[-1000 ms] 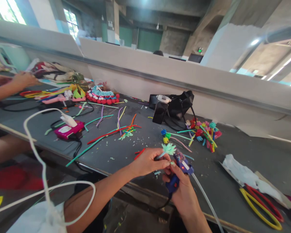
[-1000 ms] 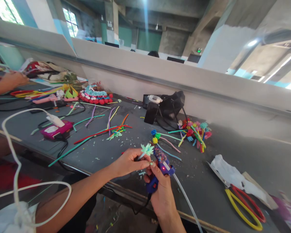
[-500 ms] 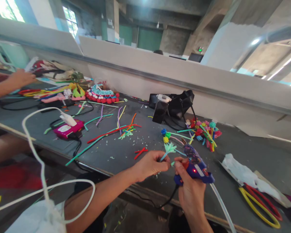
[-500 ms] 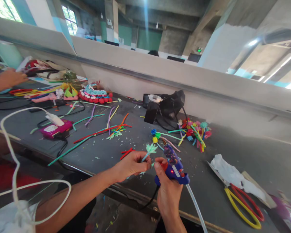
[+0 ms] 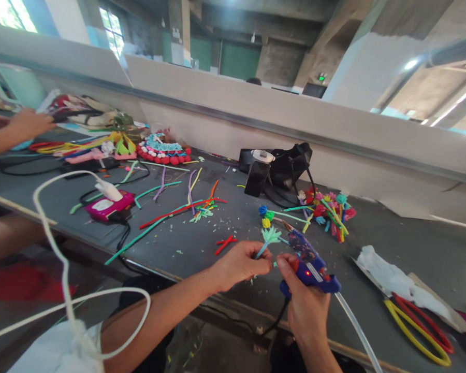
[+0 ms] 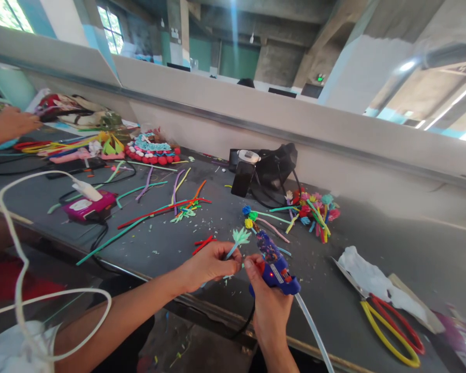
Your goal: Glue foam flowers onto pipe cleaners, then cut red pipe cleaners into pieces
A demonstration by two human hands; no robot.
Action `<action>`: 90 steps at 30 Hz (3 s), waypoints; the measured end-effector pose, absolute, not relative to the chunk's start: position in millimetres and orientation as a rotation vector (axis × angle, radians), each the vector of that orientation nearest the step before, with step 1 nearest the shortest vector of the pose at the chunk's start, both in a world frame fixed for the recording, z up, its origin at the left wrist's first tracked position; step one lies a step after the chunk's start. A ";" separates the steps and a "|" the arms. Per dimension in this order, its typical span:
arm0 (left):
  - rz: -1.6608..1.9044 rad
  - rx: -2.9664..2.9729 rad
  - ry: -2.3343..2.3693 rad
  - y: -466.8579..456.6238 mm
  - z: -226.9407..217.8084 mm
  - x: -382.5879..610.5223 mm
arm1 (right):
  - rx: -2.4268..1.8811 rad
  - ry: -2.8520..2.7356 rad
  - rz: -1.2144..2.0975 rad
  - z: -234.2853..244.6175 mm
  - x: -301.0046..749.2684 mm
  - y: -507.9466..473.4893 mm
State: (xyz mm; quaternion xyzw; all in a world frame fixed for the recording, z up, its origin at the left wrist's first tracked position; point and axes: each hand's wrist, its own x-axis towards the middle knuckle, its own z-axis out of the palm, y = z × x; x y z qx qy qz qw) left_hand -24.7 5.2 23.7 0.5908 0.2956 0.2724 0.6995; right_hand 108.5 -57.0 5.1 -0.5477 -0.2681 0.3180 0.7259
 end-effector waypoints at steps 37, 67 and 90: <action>0.490 1.305 0.818 -1.8 25.4 -20.4 | -1.529 -1.083 0.053 7.5 116.8 -57.3; 0.611 1.418 0.876 -2.5 15.7 -15.4 | -1.581 -1.205 -0.184 9.3 112.8 -57.9; 0.583 1.366 0.830 0.1 13.1 -17.0 | -1.565 -1.180 -0.150 14.3 111.5 -57.4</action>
